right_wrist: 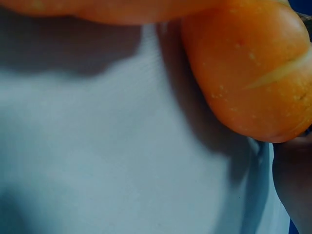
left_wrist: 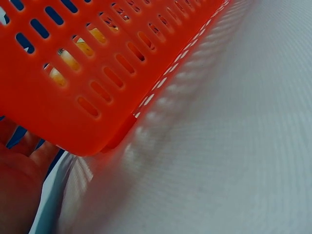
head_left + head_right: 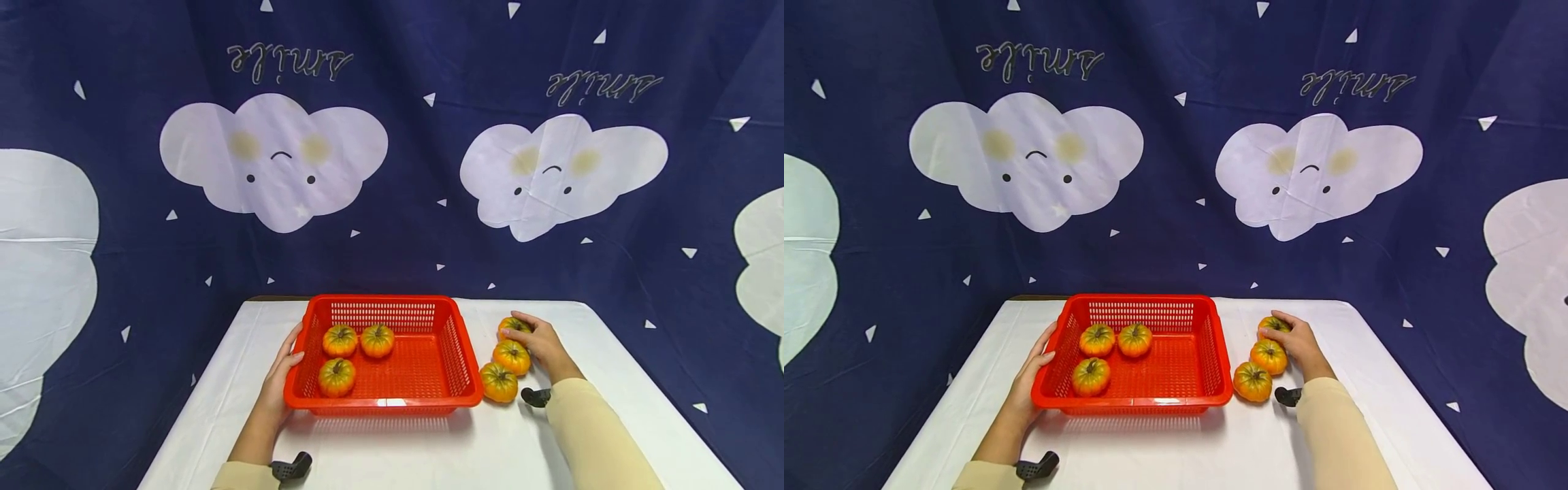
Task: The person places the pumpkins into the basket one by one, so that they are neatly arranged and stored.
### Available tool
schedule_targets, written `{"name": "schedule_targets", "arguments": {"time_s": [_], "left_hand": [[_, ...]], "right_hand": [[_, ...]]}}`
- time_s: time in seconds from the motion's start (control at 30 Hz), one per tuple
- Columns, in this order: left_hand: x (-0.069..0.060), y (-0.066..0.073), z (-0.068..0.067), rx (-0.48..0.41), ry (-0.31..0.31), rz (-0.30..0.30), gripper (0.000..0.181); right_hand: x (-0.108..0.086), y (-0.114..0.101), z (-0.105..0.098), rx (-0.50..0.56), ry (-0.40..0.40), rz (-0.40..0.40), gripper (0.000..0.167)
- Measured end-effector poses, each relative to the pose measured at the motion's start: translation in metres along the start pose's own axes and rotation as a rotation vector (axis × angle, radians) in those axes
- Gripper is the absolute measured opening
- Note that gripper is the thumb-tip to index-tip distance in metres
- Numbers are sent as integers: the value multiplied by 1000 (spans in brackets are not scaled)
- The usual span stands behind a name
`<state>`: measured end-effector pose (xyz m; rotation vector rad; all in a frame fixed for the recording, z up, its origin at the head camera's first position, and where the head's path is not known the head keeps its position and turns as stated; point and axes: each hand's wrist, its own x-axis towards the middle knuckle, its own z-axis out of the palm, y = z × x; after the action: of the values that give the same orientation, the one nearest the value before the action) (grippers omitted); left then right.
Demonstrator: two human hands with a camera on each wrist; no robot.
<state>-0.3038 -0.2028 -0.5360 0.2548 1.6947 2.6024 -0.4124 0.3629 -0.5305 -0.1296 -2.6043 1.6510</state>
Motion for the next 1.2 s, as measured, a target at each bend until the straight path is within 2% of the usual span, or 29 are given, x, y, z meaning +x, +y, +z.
{"name": "schedule_targets", "arguments": {"time_s": [0.23,0.47,0.83,1.2], "left_hand": [[2,-1,-2,-5,-15,17,66],[3,-1,-1,-8,-38,29,66],[0,-3,-2,-2,-13,13,66],[1,-3,-2,-10,-19,16,67]], "right_hand": [[-1,0,0,18,11,-27,81],[-5,-3,-4,28,26,-1,81],[-5,-14,-12,9,44,-48,79],[2,-24,-17,-23,57,-74,81]]}}
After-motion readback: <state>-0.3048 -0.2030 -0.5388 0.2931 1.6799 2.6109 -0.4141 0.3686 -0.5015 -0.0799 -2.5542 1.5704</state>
